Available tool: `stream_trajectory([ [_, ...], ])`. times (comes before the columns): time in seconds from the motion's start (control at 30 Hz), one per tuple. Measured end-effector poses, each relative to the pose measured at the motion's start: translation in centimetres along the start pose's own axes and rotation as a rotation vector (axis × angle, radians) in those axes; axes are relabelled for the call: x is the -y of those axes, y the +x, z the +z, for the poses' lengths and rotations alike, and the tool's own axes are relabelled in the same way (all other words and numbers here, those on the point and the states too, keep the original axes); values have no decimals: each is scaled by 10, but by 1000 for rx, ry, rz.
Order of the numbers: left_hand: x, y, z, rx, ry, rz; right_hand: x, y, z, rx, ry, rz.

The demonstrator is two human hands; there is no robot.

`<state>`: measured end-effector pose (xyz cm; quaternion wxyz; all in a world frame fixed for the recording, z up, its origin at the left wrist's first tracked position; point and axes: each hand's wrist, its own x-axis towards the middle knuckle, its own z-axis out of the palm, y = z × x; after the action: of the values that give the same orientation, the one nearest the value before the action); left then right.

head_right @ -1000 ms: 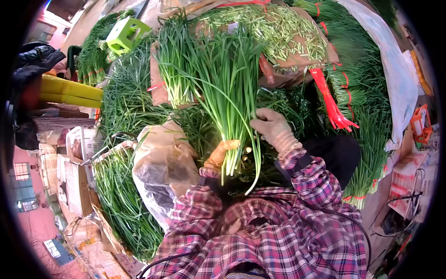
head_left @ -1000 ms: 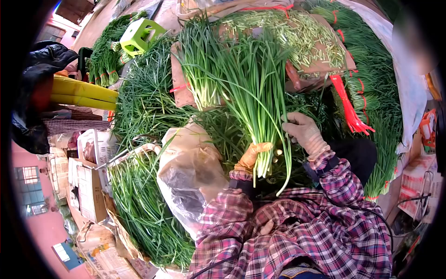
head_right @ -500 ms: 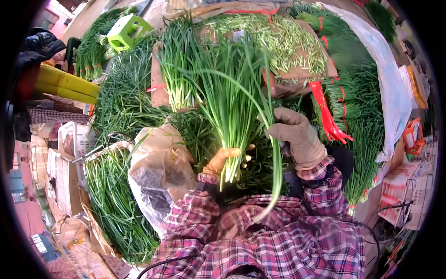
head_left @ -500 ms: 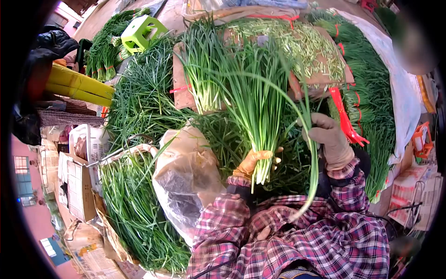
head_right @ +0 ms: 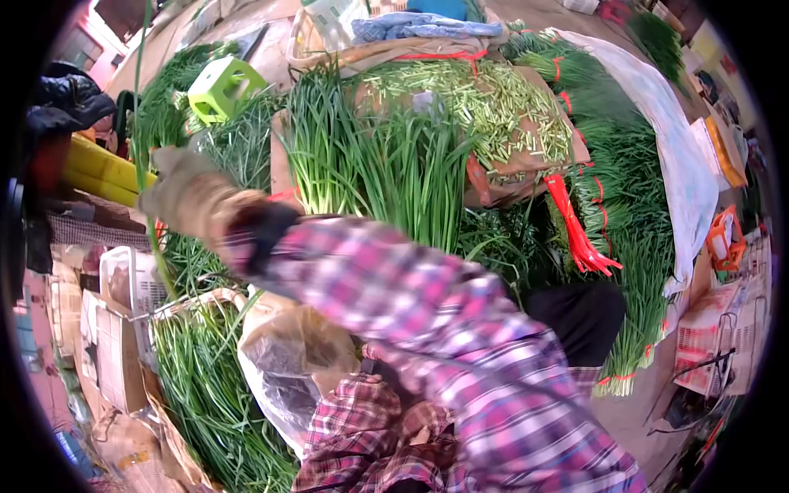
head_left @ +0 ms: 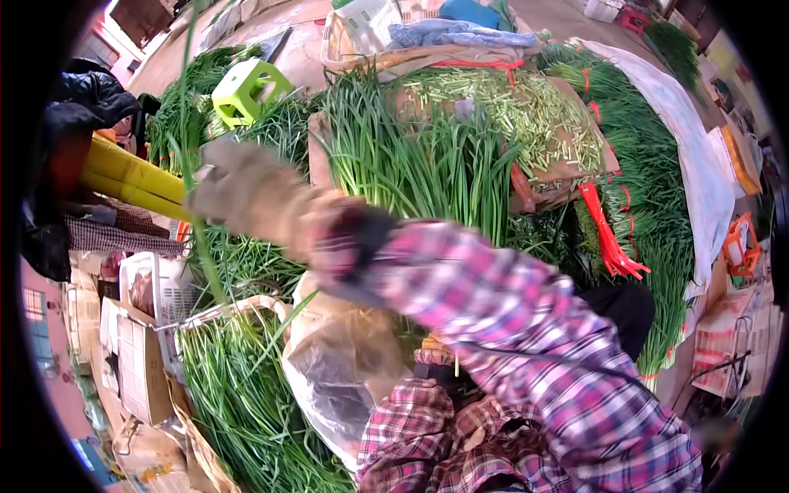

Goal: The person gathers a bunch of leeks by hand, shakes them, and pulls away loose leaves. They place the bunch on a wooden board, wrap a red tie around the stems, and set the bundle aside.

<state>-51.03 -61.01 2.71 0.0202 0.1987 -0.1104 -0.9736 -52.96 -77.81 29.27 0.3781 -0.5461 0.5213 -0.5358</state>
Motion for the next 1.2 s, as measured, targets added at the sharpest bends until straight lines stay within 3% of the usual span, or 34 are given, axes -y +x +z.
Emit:
stream_trajectory([
  [0.03, -3, 0, -2, 9, 0, 52, -6, 12, 18, -108, -133, -127],
  [0.07, -5, 0, -4, 21, -1, 113, -21, 14, 25, -111, -132, -127],
  [0.13, -9, 0, -7, 44, 24, 210, -36, -4, 31, 285, -602, -263],
  [0.17, -7, 1, -10, 46, 32, 235, -69, -21, 26, 205, 14, -265],
  [0.2, -3, 0, -8, 44, 61, 253, -69, -38, -7, 299, -257, -213],
  [0.23, 2, 1, -4, 22, 100, 231, -79, -52, -27, 122, -238, -49],
  [0.27, 8, -2, 1, 5, 144, 203, -116, -40, -48, 124, -416, 63],
  [0.3, 7, -4, 8, -63, 133, 115, -148, -38, -83, 5, -207, 241],
  [0.33, 11, 0, 3, -43, 193, 155, -139, -46, -119, -205, -349, 207],
  [0.37, 15, 4, -1, -23, 251, 199, -170, -41, -153, -359, -117, 186],
  [0.43, 16, 6, -1, -42, 284, 143, -185, -23, -215, -408, -346, 260],
  [0.5, 21, 11, -3, -102, 336, 260, -189, -21, -246, -367, -50, 365],
  [0.57, 20, 9, 2, -156, 358, 249, -212, -13, -262, -375, -87, 408],
  [0.63, 23, 11, -1, -205, 381, 276, -233, -9, -272, -88, -578, 430],
  [0.67, 23, 14, -3, -207, 400, 300, -244, -8, -270, -282, -537, 508],
  [0.77, 27, 17, -4, -243, 403, 352, -239, -16, -271, -325, -725, 454],
  [0.83, 27, 17, -3, -256, 430, 352, -223, -12, -259, -262, -773, 455],
  [0.9, 26, 16, 2, -266, 379, 360, -197, -7, -244, -219, -941, 769],
  [0.97, 28, 18, -4, -265, 391, 373, -206, -2, -252, -165, -989, 777],
  [1.03, 29, 19, -4, -261, 400, 388, -205, 2, -261, 63, -1078, 836],
  [1.1, 26, 17, -1, -237, 294, 339, -222, -1, -279, -234, -795, 685],
  [1.17, 22, 15, -6, -228, 271, 300, -211, -10, -292, -397, -469, 517],
  [1.2, 21, 15, -11, -213, 266, 252, -208, -16, -294, -398, -472, 522],
])
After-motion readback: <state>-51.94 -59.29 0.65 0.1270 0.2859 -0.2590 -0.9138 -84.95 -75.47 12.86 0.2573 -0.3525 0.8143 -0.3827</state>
